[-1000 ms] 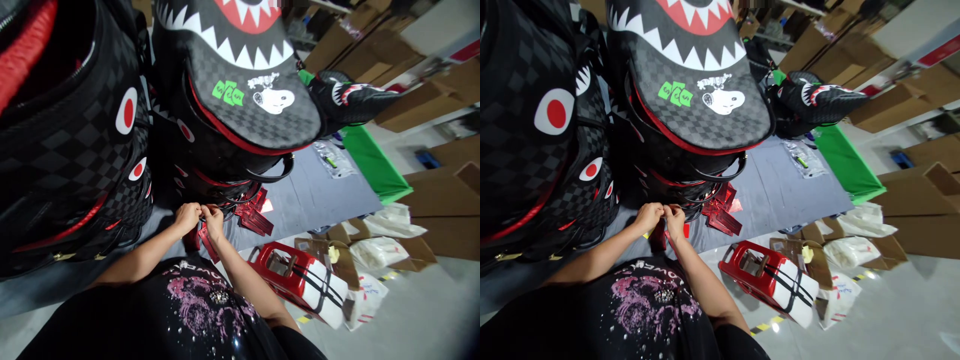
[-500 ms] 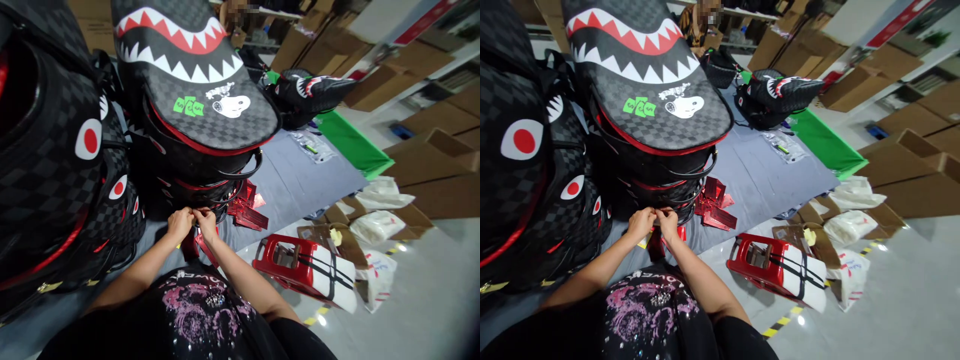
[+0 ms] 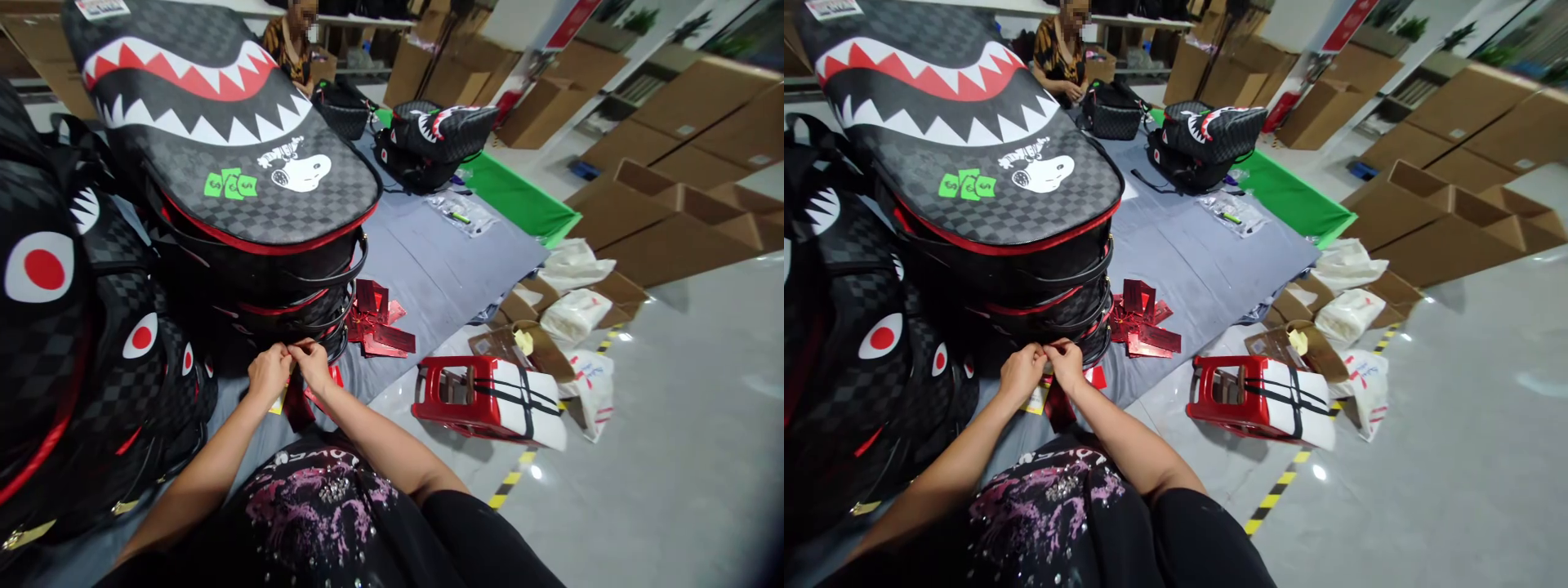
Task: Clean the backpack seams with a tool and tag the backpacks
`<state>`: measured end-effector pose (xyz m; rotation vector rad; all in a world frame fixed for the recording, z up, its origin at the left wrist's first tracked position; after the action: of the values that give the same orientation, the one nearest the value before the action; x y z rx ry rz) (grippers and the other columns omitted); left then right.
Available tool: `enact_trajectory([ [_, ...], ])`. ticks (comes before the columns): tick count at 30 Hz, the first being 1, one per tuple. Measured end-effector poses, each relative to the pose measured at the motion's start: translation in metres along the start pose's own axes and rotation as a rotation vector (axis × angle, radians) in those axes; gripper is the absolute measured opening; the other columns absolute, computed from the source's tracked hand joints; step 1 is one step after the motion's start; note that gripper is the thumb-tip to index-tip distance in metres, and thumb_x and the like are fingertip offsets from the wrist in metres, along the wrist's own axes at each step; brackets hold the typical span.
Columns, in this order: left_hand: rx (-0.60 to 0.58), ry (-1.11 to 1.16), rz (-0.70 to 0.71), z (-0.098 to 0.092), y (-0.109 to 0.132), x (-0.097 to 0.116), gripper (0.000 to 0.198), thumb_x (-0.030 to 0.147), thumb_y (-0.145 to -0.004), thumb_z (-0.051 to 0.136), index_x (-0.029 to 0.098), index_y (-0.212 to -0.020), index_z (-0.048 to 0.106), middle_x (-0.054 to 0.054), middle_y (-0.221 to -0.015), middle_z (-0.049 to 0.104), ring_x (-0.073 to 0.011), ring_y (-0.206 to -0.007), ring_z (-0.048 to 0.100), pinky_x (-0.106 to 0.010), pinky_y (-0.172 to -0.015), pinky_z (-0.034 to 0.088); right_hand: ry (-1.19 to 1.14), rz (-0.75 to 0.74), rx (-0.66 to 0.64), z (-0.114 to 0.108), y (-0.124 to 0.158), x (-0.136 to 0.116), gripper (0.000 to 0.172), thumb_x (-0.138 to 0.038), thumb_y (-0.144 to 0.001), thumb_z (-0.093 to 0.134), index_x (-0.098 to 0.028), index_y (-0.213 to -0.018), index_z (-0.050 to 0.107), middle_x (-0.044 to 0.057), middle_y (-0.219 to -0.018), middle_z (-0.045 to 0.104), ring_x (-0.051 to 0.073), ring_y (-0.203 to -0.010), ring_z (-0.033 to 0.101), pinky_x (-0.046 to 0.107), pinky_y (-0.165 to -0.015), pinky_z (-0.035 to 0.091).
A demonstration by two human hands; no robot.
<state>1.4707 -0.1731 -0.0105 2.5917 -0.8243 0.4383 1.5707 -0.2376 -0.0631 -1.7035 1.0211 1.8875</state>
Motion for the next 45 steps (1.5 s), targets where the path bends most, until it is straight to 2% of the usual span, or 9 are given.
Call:
enact_trajectory([
  [6, 0.071, -0.01, -0.011, -0.001, 0.003, 0.002, 0.02, 0.033, -0.092, 0.049, 0.024, -0.097, 0.067, -0.007, -0.09, 0.074, -0.0232, -0.084, 0.069, -0.027, -0.064, 0.04, -0.034, 0.018, 0.008, -0.003, 0.001, -0.002, 0.012, -0.032, -0.066, 0.067, -0.02, -0.067, 0.065, -0.002, -0.069, 0.063, 0.016, -0.07, 0.058, 0.027, -0.071, 0.047],
  [17, -0.029, 0.095, -0.002, 0.004, 0.001, 0.009, 0.019, 0.027, -0.091, 0.049, 0.025, -0.099, 0.066, -0.003, -0.093, 0.075, -0.0184, -0.082, 0.068, -0.025, -0.064, 0.039, -0.1, 0.058, 0.033, -0.009, 0.003, 0.006, 0.016, -0.033, -0.061, 0.068, -0.02, -0.069, 0.062, -0.003, -0.067, 0.061, 0.014, -0.066, 0.055, 0.027, -0.067, 0.046],
  [22, -0.016, 0.058, -0.061, 0.007, -0.001, 0.006, 0.016, 0.03, -0.088, 0.054, 0.022, -0.085, 0.067, -0.005, -0.087, 0.074, -0.0211, -0.083, 0.068, -0.025, -0.063, 0.037, -0.122, 0.078, 0.021, -0.01, 0.004, 0.01, 0.016, -0.032, -0.06, 0.068, -0.02, -0.067, 0.061, -0.004, -0.065, 0.06, 0.014, -0.064, 0.055, 0.027, -0.065, 0.045],
  [26, -0.072, 0.113, -0.031, 0.011, 0.0, 0.01, 0.016, 0.027, -0.089, 0.052, 0.025, -0.092, 0.067, -0.001, -0.082, 0.073, -0.0163, -0.075, 0.067, -0.023, -0.063, 0.038, -0.13, 0.086, 0.01, -0.012, 0.005, 0.01, 0.015, -0.032, -0.061, 0.068, -0.02, -0.068, 0.061, -0.004, -0.065, 0.061, 0.014, -0.064, 0.055, 0.027, -0.066, 0.046],
  [30, 0.001, 0.027, -0.067, 0.007, 0.001, 0.011, 0.016, 0.032, -0.088, 0.053, 0.024, -0.087, 0.067, -0.004, -0.086, 0.073, -0.0202, -0.082, 0.067, -0.025, -0.063, 0.037, -0.119, 0.084, 0.01, -0.015, 0.005, 0.006, 0.014, -0.031, -0.061, 0.068, -0.02, -0.068, 0.061, -0.004, -0.064, 0.06, 0.014, -0.064, 0.055, 0.027, -0.066, 0.046],
  [34, -0.052, 0.031, -0.024, 0.011, 0.0, 0.015, 0.018, 0.03, -0.09, 0.049, 0.025, -0.092, 0.066, -0.003, -0.086, 0.073, -0.0196, -0.081, 0.067, -0.025, -0.063, 0.037, -0.103, 0.082, 0.014, -0.017, 0.005, 0.003, 0.011, -0.029, -0.062, 0.067, -0.02, -0.066, 0.061, -0.005, -0.063, 0.06, 0.013, -0.064, 0.053, 0.026, -0.064, 0.045],
  [38, 0.034, -0.022, -0.081, 0.01, 0.001, 0.012, 0.016, 0.033, -0.088, 0.052, 0.024, -0.088, 0.065, -0.005, -0.085, 0.073, -0.0221, -0.082, 0.068, -0.027, -0.063, 0.036, -0.086, 0.082, 0.013, -0.018, 0.006, 0.004, 0.011, -0.03, -0.063, 0.067, -0.02, -0.065, 0.061, -0.004, -0.063, 0.059, 0.013, -0.064, 0.053, 0.026, -0.065, 0.045],
  [42, -0.04, 0.086, -0.033, 0.016, 0.001, 0.013, 0.016, 0.031, -0.09, 0.051, 0.026, -0.091, 0.066, -0.002, -0.081, 0.073, -0.0189, -0.079, 0.068, -0.025, -0.064, 0.037, -0.068, 0.089, 0.015, -0.019, 0.006, 0.007, 0.012, -0.031, -0.065, 0.066, -0.02, -0.065, 0.06, -0.005, -0.062, 0.059, 0.013, -0.063, 0.053, 0.026, -0.064, 0.045],
  [45, 0.016, 0.012, -0.065, 0.014, 0.003, 0.012, 0.015, 0.032, -0.088, 0.054, 0.024, -0.086, 0.066, -0.003, -0.082, 0.073, -0.0202, -0.081, 0.067, -0.026, -0.063, 0.036, -0.044, 0.092, 0.021, -0.021, 0.006, 0.009, 0.013, -0.031, -0.065, 0.065, -0.02, -0.063, 0.059, -0.005, -0.061, 0.057, 0.013, -0.062, 0.052, 0.026, -0.064, 0.043],
])
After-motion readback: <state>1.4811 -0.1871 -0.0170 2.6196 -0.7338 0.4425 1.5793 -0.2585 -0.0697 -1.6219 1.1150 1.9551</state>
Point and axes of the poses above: each hand's wrist, its own y-axis away from the middle knuckle, its own z-axis out of the palm, x = y × z, the point moved 5 cm from there along -y, towards the middle knuckle
